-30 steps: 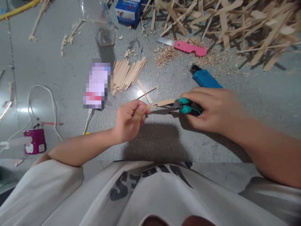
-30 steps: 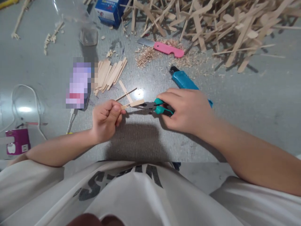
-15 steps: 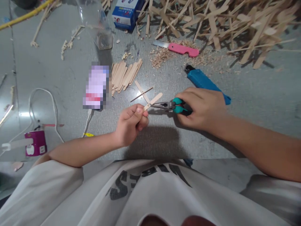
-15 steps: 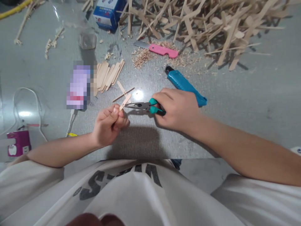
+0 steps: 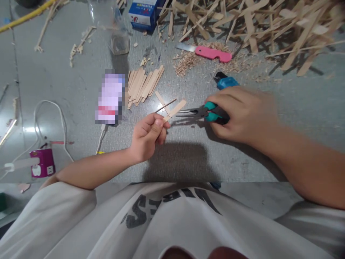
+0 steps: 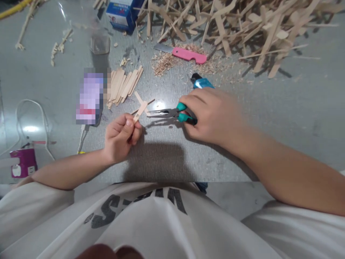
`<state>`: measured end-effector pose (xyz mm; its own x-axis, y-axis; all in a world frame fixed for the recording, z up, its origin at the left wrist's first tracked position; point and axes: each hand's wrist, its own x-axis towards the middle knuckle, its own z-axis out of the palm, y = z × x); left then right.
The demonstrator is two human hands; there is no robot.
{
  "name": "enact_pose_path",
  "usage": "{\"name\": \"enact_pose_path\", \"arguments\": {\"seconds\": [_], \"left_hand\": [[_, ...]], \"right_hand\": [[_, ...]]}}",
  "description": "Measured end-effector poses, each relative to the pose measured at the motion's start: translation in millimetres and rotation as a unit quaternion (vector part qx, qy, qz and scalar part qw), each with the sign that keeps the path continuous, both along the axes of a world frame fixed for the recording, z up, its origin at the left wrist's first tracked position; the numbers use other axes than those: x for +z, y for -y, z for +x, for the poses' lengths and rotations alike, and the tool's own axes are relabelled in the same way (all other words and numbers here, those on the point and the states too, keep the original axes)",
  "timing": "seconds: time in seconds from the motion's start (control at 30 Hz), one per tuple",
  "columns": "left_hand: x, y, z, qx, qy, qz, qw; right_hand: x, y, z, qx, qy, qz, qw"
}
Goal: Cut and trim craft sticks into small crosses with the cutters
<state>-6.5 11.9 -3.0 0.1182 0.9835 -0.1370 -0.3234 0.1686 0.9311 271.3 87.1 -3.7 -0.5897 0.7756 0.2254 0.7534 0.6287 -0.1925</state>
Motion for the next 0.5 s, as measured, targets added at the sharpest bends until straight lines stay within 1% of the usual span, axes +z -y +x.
{"name": "enact_pose_path", "arguments": {"seconds": [0.1, 0.23, 0.33, 0.4, 0.5], "left_hand": [[1.9, -1.6, -1.9, -0.016, -0.009, -0.012, 1.0], [6.1, -6.5, -7.1, -0.097, 0.001, -0.054, 0.994], [9.5, -11.0, -8.6, -0.153, 0.023, -0.039, 0.987], [11.5, -13.2, -8.1, -0.177, 0.038, -0.029, 0.983], [12.9, -14.2, -6.9, -0.216, 0.063, -0.041, 0.973]], "right_hand": [[7.1, 9.2, -5.3, 0.008, 0.014, -0.016, 1.0], [8.1, 14.1, -3.3, 0.012, -0.009, -0.001, 1.0], [6.1, 15.4, -0.6, 0.026, -0.013, 0.008, 1.0], [5.0, 16.6, -0.6, 0.036, -0.019, 0.012, 0.999], [3.8, 19.2, -3.2, 0.045, -0.039, 0.038, 0.998]]}}
